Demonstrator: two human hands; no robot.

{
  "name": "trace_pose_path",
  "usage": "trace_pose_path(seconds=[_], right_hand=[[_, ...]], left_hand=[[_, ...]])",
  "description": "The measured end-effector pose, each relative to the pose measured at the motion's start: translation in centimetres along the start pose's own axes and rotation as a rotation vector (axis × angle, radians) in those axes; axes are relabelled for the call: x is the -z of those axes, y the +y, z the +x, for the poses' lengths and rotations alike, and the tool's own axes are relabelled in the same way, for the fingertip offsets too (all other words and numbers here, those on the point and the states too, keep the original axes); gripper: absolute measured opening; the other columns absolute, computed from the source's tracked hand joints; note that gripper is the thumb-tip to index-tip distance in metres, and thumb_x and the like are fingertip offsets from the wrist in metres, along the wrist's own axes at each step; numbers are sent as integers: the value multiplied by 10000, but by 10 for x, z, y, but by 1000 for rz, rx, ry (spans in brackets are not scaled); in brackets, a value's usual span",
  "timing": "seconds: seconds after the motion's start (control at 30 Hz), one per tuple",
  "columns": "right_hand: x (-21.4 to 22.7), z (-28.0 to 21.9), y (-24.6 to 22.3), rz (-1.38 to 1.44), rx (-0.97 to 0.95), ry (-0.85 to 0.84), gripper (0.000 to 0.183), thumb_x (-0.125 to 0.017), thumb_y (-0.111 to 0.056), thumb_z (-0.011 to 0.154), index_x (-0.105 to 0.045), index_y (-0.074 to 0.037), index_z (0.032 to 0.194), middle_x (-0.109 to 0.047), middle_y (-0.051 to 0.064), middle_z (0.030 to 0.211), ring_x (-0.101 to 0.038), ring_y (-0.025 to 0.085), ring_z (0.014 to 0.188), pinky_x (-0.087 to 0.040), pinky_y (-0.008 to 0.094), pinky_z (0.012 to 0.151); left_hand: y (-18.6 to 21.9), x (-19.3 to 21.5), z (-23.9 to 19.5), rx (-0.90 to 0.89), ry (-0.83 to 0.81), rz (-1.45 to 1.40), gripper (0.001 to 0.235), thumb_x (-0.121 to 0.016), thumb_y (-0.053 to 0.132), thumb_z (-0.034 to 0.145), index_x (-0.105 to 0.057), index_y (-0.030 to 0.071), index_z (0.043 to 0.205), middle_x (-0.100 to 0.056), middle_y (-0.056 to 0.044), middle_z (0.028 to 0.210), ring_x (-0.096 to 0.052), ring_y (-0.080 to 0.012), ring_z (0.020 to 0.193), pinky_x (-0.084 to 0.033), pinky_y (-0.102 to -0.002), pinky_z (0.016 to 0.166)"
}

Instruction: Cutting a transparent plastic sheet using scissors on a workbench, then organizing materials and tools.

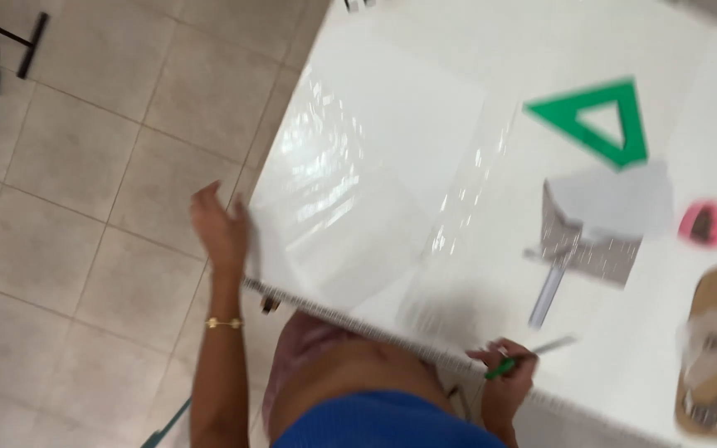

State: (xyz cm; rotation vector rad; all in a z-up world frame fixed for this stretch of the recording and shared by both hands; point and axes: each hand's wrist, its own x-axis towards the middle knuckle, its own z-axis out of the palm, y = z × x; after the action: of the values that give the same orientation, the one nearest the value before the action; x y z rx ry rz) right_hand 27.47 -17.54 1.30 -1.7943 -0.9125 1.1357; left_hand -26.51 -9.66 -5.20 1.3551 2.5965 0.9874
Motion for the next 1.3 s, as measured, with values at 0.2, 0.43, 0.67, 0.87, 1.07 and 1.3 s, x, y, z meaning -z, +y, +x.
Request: trace_pose_path(seconds=[0.2, 0.43, 0.67, 0.87, 1.07, 1.3], right_hand=[[6, -94, 120, -104, -310, 712, 445, -707, -426, 1189, -422, -106, 1066, -650, 149, 1026, -621, 213, 799, -512, 365, 579], [-41, -60, 98, 753, -204, 590, 306, -828, -225, 1082, -532, -153, 1115, -668, -1, 1068, -749, 236, 1033, -650, 575, 1040], [-14, -26, 158, 727, -263, 600, 385, -845, -212, 1083, -493, -200, 926, -649, -70, 853, -728, 124, 812, -673, 420, 950], [7, -20, 190, 761, -303, 509, 333, -848, -205, 1052, -556, -223, 894, -722, -38, 852, -810, 170, 854, -722, 392, 902], [8, -23, 175, 828, -359, 464, 331, -834, -162, 1030, -563, -213, 847, -749, -27, 865, -814, 156, 830, -722, 373, 862], [3, -88, 112, 766, -355, 310, 315, -651, -389, 1141, -624, -84, 1217, -709, 126, 1380, -709, 335, 1291, -649, 529, 1047]], left_hand=[[-58, 21, -45, 308, -541, 65, 625, -285, 477, 1192, -645, -17, 1061, -711, -341, 974, -654, -588, 915, -453, -678, 775], [-51, 30, -51, 185, -583, -63, 791, -369, 598, 1210, -753, -90, 1134, -745, -377, 928, -740, -555, 905, -542, -619, 773], [-30, 46, -51, 206, -612, -89, 894, -344, 661, 1186, -718, -147, 1268, -753, -399, 1095, -739, -542, 1076, -550, -591, 900], [-46, 39, -71, 152, -560, -28, 824, -372, 591, 1211, -745, -141, 1144, -733, -436, 965, -716, -613, 977, -530, -665, 851], [-50, 42, -70, 90, -533, 40, 781, -367, 569, 1239, -746, -84, 1041, -750, -370, 884, -747, -563, 910, -563, -609, 777], [53, 23, -49, -582, -355, -81, 562, -766, 221, 1060, -585, 6, 1547, -595, -266, 1474, -509, -480, 1443, -361, -596, 1220]])
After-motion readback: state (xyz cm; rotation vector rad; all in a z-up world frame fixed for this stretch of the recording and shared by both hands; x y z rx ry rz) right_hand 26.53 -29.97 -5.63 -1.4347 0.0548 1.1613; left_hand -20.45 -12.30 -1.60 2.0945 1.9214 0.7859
